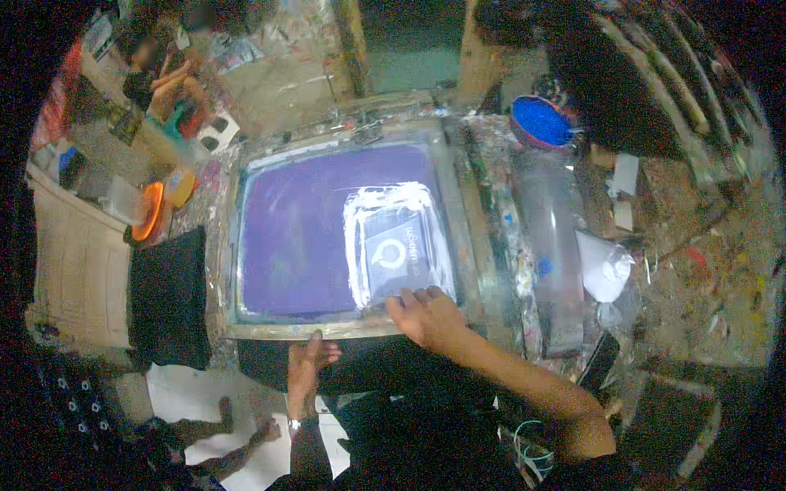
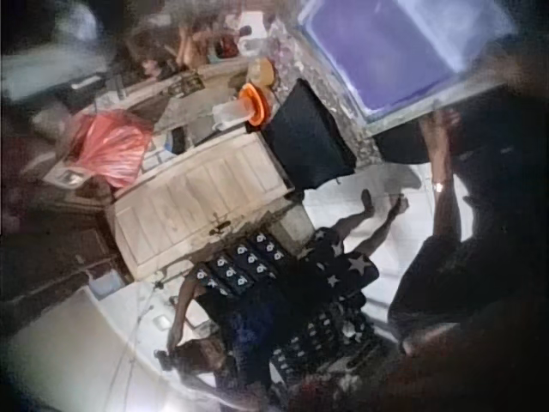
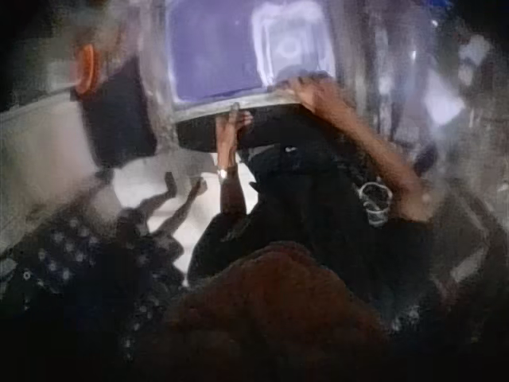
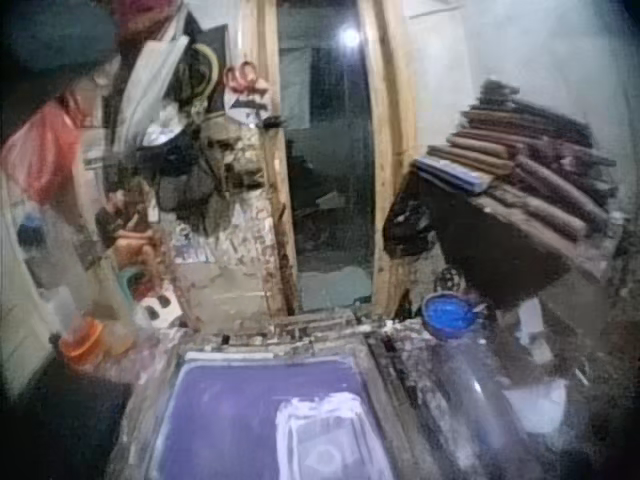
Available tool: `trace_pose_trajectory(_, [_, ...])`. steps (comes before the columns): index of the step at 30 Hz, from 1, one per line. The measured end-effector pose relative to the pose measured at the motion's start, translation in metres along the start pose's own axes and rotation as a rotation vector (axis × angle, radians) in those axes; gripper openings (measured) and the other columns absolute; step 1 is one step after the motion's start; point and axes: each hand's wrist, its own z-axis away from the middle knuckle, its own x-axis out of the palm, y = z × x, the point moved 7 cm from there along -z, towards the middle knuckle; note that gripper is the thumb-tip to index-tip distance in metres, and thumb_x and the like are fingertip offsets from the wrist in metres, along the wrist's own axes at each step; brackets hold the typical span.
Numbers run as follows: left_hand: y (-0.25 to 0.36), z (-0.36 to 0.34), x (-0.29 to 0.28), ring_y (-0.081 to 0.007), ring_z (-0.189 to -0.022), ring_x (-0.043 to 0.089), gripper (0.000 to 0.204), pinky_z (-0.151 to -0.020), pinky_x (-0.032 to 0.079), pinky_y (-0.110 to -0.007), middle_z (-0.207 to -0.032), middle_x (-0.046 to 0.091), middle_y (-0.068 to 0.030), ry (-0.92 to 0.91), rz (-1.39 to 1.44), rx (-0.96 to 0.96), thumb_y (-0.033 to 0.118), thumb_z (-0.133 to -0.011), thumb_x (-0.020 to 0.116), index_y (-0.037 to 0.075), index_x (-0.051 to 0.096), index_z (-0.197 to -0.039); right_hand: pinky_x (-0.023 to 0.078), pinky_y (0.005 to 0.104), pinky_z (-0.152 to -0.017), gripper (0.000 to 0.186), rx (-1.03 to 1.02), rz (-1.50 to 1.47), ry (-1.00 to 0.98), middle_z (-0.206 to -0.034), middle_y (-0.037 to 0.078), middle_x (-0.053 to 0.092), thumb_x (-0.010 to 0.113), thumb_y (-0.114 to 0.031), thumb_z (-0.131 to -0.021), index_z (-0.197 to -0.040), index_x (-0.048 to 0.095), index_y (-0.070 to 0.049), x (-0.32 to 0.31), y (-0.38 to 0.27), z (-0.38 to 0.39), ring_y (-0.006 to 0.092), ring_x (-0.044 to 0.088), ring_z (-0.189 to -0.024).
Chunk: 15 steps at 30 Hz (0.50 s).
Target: The person screen prints logos onto black t-shirts by placing each shirt on the printing platen, lowering the screen, and using a squeegee to apply white ink before lifting the screen and passing the shirt to an assistant.
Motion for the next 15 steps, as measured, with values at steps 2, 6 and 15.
trace_pose_trajectory(2, [0.006, 0.002, 0.005, -0.028, -0.069, 0.069, 0.042, -0.06, 0.058, -0.034, -0.081, 0.064, -0.0234, 0.005, 0.001, 0.045, 0.027, -0.093, 0.061, -0.013, 0.049, -0.1, 0.047, 0.0526, -0.086, 0.024, -0.004, -0.02, 0.115, -0.086, 0.011, 0.058, 0.064, -0.027, -0.08, -0.091, 0.054, -0.008, -0.02, 0.001, 0.002, 0.0283, 0.065, -0.081])
trace_pose_trajectory(6, [0.038, 0.02, -0.009, -0.0258, -0.064, 0.067, 0.043, -0.057, 0.057, -0.034, -0.08, 0.064, -0.0216, 0.045, 0.031, 0.188, 0.03, -0.093, 0.061, -0.01, 0.046, -0.102, 0.029, 0.063, -0.1, 0.037, 0.076, -0.019, 0.497, -0.082, 0.009, 0.056, 0.07, -0.042, -0.077, -0.084, 0.057, -0.009, -0.082, -0.016, 0.006, 0.027, 0.06, -0.082])
trace_pose_trajectory(15, [0.148, 0.051, 0.112, -0.0268, -0.069, 0.064, 0.03, -0.064, 0.053, -0.038, -0.084, 0.064, -0.0154, 0.113, -0.382, 0.697, 0.021, -0.09, 0.06, 0.001, 0.049, -0.11, 0.044, 0.0442, -0.072, 0.058, 0.1, 0.281, 0.844, -0.073, 0.013, 0.061, 0.065, -0.065, -0.074, -0.079, 0.063, -0.007, -0.249, 0.019, -0.069, 0.0283, 0.06, -0.067])
